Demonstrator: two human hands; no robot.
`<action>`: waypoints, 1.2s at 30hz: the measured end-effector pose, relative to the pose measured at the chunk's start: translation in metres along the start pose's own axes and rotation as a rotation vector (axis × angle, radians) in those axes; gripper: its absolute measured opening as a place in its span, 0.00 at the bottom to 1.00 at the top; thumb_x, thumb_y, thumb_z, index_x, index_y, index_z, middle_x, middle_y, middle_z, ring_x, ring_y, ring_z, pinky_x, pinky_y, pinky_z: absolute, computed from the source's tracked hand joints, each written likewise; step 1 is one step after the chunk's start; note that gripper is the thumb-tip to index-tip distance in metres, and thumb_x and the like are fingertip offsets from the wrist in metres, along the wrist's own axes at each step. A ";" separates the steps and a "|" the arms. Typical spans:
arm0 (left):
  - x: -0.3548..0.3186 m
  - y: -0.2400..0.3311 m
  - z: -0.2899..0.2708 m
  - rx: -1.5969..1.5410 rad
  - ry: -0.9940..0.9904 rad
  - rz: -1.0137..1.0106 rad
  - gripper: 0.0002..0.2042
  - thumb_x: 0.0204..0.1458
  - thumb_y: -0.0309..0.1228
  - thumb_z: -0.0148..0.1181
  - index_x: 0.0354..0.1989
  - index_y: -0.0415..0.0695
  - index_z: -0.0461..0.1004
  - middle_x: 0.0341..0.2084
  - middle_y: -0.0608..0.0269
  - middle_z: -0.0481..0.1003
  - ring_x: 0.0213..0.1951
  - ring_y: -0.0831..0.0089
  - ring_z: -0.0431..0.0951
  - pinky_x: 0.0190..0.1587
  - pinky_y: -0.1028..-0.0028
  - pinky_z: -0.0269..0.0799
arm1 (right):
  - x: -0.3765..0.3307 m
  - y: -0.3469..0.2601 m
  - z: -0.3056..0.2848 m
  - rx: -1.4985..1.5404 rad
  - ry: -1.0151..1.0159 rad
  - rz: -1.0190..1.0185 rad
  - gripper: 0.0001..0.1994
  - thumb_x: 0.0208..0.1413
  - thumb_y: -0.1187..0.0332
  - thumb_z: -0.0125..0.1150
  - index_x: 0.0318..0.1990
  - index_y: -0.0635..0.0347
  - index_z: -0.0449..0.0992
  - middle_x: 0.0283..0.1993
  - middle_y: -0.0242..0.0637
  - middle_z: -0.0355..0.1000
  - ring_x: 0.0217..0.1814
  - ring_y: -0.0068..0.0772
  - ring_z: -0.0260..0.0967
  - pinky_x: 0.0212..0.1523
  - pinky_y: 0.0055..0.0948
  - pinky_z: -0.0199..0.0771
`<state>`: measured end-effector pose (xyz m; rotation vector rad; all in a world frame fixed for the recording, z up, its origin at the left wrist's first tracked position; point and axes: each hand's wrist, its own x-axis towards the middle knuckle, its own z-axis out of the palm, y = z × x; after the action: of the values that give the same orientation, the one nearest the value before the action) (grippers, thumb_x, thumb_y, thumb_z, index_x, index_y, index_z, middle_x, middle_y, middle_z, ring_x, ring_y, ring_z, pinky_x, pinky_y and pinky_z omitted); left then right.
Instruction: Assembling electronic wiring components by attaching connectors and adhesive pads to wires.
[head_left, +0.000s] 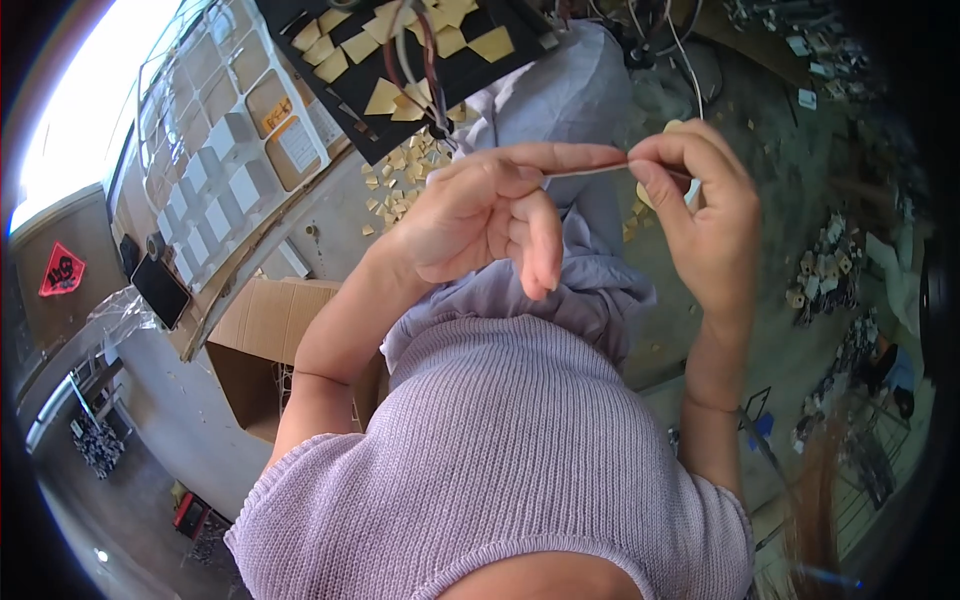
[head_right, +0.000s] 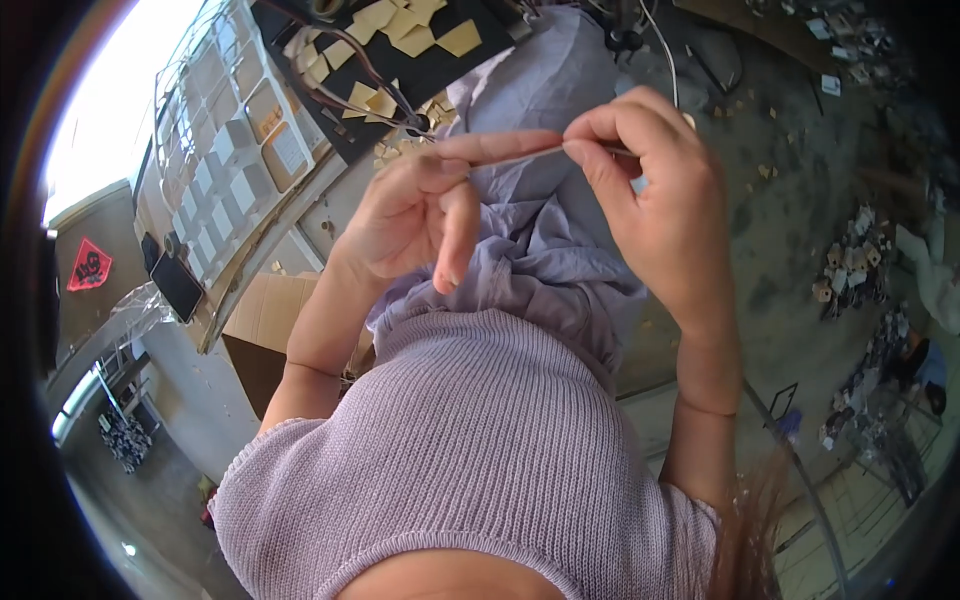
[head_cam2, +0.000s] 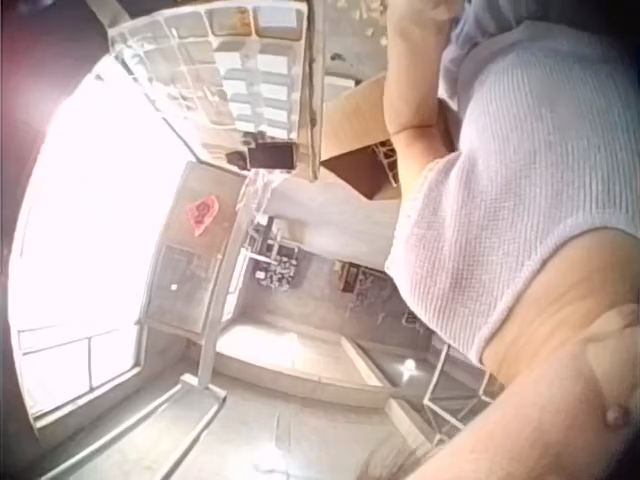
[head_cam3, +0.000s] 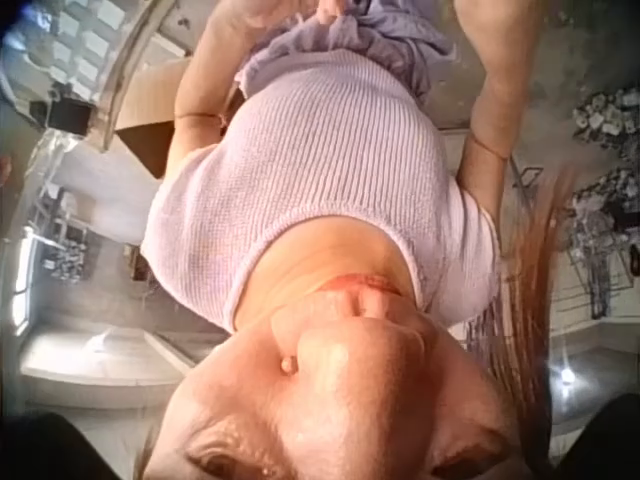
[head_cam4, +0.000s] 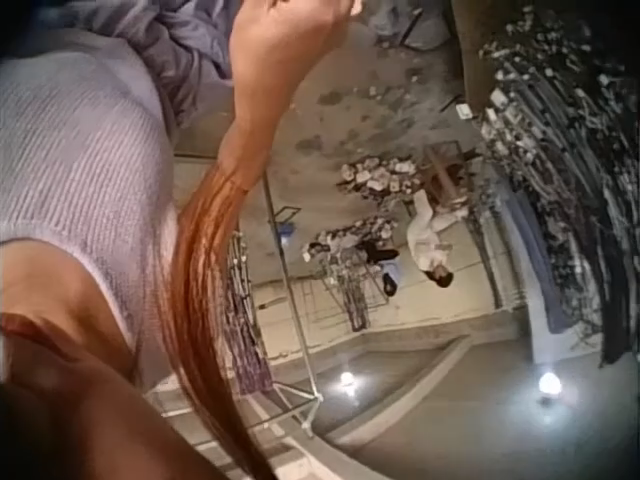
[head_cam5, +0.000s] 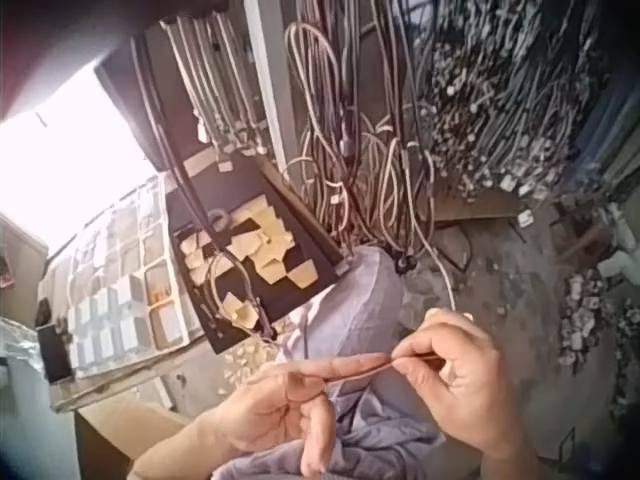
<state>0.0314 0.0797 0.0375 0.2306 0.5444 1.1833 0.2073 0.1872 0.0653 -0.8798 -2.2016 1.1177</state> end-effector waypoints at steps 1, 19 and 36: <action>0.001 -0.002 -0.007 0.022 -0.017 0.000 0.27 0.60 0.31 0.32 0.64 0.23 0.47 0.10 0.55 0.72 0.11 0.67 0.75 0.16 0.77 0.75 | -0.001 0.003 0.002 -0.019 -0.015 -0.007 0.03 0.52 0.78 0.61 0.31 0.65 0.73 0.29 0.35 0.69 0.29 0.27 0.69 0.29 0.22 0.70; 0.026 -0.035 -0.043 1.337 0.386 0.487 0.09 0.40 0.27 0.64 0.31 0.42 0.78 0.27 0.58 0.77 0.35 0.58 0.78 0.43 0.64 0.69 | -0.037 0.061 0.066 -0.174 0.067 -0.093 0.05 0.51 0.78 0.60 0.36 0.63 0.71 0.36 0.39 0.68 0.35 0.39 0.69 0.36 0.33 0.71; 0.016 -0.064 -0.043 1.285 0.231 0.558 0.04 0.46 0.25 0.62 0.31 0.45 0.76 0.29 0.65 0.76 0.38 0.66 0.75 0.54 0.66 0.62 | 0.123 0.016 0.097 -0.329 -0.492 -0.708 0.10 0.45 0.74 0.58 0.37 0.61 0.70 0.39 0.41 0.73 0.40 0.47 0.71 0.42 0.38 0.69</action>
<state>0.0650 0.0655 -0.0322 1.4208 1.4700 1.2351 0.0643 0.2365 0.0194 0.1276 -2.8056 0.6674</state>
